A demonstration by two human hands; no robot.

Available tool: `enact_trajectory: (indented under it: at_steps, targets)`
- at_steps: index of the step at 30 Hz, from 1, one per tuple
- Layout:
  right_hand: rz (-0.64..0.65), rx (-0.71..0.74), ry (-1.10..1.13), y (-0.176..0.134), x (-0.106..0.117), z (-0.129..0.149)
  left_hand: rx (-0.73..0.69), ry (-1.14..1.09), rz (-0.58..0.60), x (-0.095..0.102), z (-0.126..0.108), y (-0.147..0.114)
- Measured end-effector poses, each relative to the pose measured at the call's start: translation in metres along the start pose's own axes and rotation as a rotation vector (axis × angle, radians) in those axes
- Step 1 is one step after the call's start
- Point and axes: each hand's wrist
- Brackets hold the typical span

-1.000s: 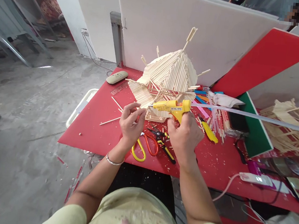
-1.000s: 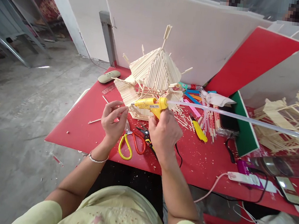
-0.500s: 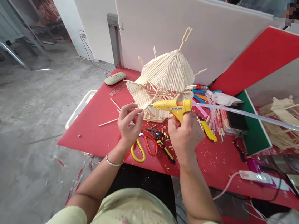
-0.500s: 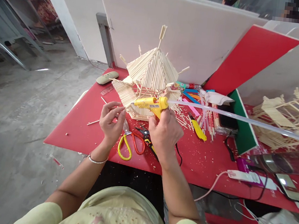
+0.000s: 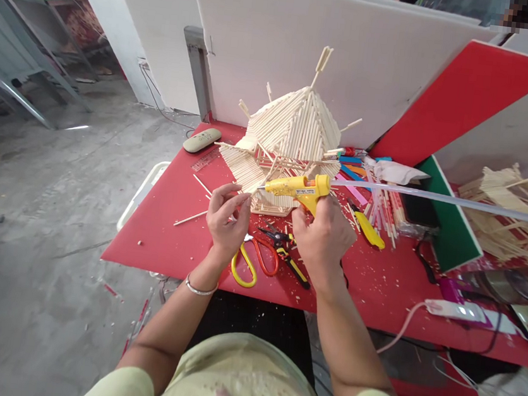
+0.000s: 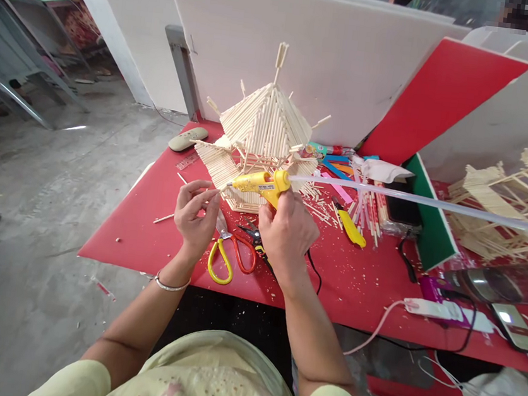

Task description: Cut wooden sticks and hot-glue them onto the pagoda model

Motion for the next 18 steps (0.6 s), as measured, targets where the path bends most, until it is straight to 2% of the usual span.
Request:
enact_trajectory:
  at_steps: [10,18]
  targets:
    - [0.04,-0.003,0.018,-0.0017,0.0001,-0.0015,-0.022,0.014,0.015,-0.0002,-0.0014,0.0001]
    - [-0.05,0.0,-0.018,-0.0017,0.0001,-0.0016,0.021,0.029,-0.002,0.0029,-0.0055,0.0002]
Point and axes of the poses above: each hand's wrist, its own y-axis towards the middle knuckle, its own x-axis out of the back of the hand, z = x × y, and after that the axes turned 15 degrees about -y, right-handed
